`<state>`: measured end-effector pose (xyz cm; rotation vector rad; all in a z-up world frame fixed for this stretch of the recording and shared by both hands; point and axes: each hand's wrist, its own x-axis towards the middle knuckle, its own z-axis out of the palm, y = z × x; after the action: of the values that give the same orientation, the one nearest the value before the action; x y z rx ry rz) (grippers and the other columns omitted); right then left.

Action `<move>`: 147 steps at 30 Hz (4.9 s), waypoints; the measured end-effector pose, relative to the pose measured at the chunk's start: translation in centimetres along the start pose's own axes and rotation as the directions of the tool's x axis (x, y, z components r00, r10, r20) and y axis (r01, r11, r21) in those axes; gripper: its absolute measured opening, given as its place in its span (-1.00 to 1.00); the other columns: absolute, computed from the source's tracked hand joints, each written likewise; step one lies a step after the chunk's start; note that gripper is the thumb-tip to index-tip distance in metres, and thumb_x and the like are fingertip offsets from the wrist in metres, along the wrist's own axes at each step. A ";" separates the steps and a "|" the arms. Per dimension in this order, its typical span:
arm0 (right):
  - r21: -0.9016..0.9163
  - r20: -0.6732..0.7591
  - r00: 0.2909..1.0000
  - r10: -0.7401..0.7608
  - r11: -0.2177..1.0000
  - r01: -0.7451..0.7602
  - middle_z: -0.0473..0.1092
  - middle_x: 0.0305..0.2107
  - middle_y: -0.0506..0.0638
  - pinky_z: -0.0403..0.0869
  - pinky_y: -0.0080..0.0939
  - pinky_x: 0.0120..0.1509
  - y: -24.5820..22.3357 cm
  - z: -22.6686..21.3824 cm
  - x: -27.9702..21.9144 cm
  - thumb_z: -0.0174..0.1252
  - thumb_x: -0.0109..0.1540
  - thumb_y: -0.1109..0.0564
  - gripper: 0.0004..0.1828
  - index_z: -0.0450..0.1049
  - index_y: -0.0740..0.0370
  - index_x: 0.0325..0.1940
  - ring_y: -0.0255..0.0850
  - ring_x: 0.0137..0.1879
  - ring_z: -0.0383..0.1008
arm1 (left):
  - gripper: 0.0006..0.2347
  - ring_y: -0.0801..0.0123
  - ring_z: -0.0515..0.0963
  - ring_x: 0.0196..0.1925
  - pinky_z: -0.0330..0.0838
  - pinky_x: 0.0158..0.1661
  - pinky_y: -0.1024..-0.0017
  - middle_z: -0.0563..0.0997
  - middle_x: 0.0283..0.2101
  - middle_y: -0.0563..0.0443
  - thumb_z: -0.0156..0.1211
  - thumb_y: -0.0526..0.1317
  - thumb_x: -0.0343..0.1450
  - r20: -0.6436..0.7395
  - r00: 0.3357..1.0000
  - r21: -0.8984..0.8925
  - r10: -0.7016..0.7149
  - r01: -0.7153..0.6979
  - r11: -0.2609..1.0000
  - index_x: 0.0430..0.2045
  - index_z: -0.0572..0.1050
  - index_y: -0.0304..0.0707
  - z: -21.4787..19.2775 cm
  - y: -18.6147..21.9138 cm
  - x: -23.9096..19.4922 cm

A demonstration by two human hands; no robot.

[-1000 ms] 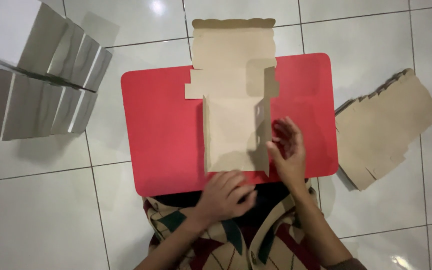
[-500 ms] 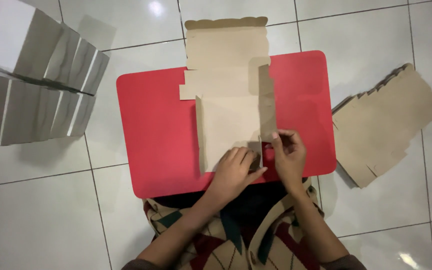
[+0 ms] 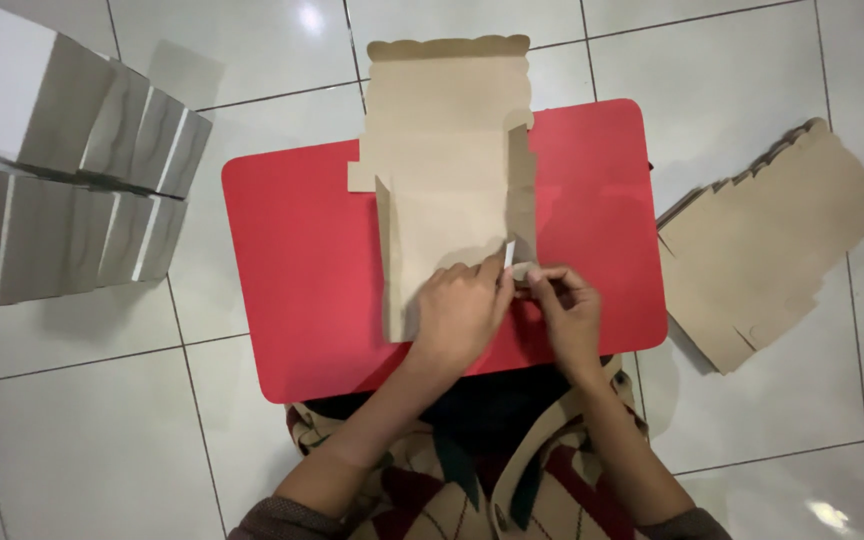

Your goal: The person assembles two white cardboard boxes from flat pre-cut pieces on a red stool. They fold the sides, tuck in tabs, and close the lids, then place the finished boxes on the floor.

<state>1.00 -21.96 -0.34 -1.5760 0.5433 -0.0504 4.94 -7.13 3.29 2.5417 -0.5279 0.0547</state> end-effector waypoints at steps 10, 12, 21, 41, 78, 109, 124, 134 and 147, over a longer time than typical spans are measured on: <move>-0.104 -0.012 1.000 -0.014 0.994 0.013 0.48 -0.47 0.08 0.52 -0.17 -0.11 -1.0 0.4 0.0 0.25 0.33 0.19 -0.87 0.55 0.32 -0.25 -0.23 -0.27 0.47 | -0.68 -0.05 0.70 -0.41 0.55 -0.38 0.18 0.65 -0.52 -0.26 0.05 -0.01 0.54 0.165 0.986 -0.172 -0.025 0.053 0.984 -0.18 0.62 -0.29 -3.6 0.2 -0.5; -0.115 -0.010 1.000 -0.006 0.993 0.005 0.49 -0.45 0.09 0.52 -0.15 -0.10 -0.6 0.1 0.0 0.25 0.33 0.20 -0.88 0.55 0.32 -0.26 -0.22 -0.27 0.48 | -0.69 -0.12 0.70 -0.36 0.56 -0.35 0.10 0.65 -0.48 -0.29 0.05 -0.02 0.54 0.167 0.985 -0.222 -0.047 0.084 0.971 -0.11 0.61 -0.26 -2.2 -0.5 -1.2; 0.121 0.068 0.997 -0.029 0.992 0.021 0.46 -0.34 0.05 0.50 -0.18 0.01 1.0 1.0 0.1 0.24 0.29 0.27 -0.88 0.50 0.30 -0.34 -0.24 -0.15 0.45 | -0.83 -0.05 0.72 -0.37 0.59 -0.38 0.10 0.69 -0.45 -0.19 0.11 -0.08 0.53 0.115 0.967 -0.367 -0.225 0.252 0.895 -0.25 0.55 -0.14 -1.2 -1.3 -0.6; 0.065 0.059 0.985 -0.164 0.985 0.160 0.43 -0.41 0.10 0.41 -0.21 0.04 -1.5 2.2 0.3 0.27 0.28 0.31 -0.89 0.51 0.37 -0.34 -0.23 -0.18 0.42 | -0.58 -0.21 0.68 -0.15 0.57 -0.18 -0.04 0.70 -0.20 -0.36 0.09 -0.09 0.53 0.250 0.960 -0.495 -0.126 0.238 0.836 0.23 0.41 -0.38 -4.4 -1.1 -0.4; -0.428 0.113 0.910 -0.399 0.807 0.408 0.54 -0.51 0.10 0.53 -0.12 -0.13 -5.5 2.8 -1.5 0.34 0.23 0.31 -0.91 0.58 0.29 -0.37 0.01 -0.31 0.61 | -0.62 0.09 0.75 -0.21 0.64 -0.29 0.34 0.72 -0.22 -0.29 0.31 -0.28 0.39 0.016 0.998 -0.432 -0.066 0.067 0.900 0.11 0.53 -0.38 -3.5 -1.0 -2.4; 0.032 0.383 0.911 0.154 0.983 -0.180 0.47 -0.57 0.13 0.44 -0.33 -0.50 -0.2 -0.1 2.4 0.17 0.33 0.25 -0.89 0.46 0.39 -0.19 -0.19 -0.52 0.52 | -0.58 -0.04 0.68 -0.05 0.59 -0.10 0.19 0.68 -0.05 -0.21 0.30 -0.31 0.38 0.090 0.994 -0.594 -0.069 0.109 0.797 0.18 0.48 -0.32 -2.8 -1.3 -2.5; -0.486 0.569 0.732 -0.374 0.566 0.666 0.48 -0.20 0.12 0.43 0.07 0.01 -5.7 0.4 2.0 0.20 0.30 0.11 -0.78 0.49 0.15 0.02 0.14 -0.02 0.49 | -0.85 0.39 0.65 -0.54 0.55 -0.32 0.47 0.62 -0.60 0.15 0.36 -0.17 0.29 -0.258 0.966 0.018 -0.022 0.027 0.999 -0.32 0.68 -0.06 -1.3 -1.5 -3.1; -0.347 0.797 0.131 -0.589 -0.270 0.898 0.53 -0.27 -0.17 0.29 0.01 0.23 -6.2 1.2 4.9 0.04 0.43 0.06 -0.79 0.52 -0.03 -0.27 -0.21 0.05 0.51 | -0.95 0.39 0.57 -0.55 0.51 -0.25 0.45 0.51 -0.58 0.14 0.29 -0.23 0.36 -0.343 0.933 0.210 0.109 -0.037 0.977 -0.50 0.62 -0.13 -1.7 -1.8 -3.2; -0.304 0.887 0.217 -0.407 -0.162 0.939 0.41 -0.17 -0.11 0.24 0.13 0.17 -8.7 1.3 5.4 0.19 0.25 0.09 -0.93 0.48 -0.05 -0.34 -0.10 0.13 0.39 | -0.75 0.21 0.57 -0.26 0.37 -0.17 0.19 0.52 -0.33 0.01 0.39 0.01 0.36 -0.259 0.963 0.122 0.076 -0.046 0.992 -0.45 0.53 -0.15 -8.1 -3.6 -1.8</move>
<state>8.89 -22.89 6.19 -2.6678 -1.2448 -0.2651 5.17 0.51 8.11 2.5736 -0.5097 0.4509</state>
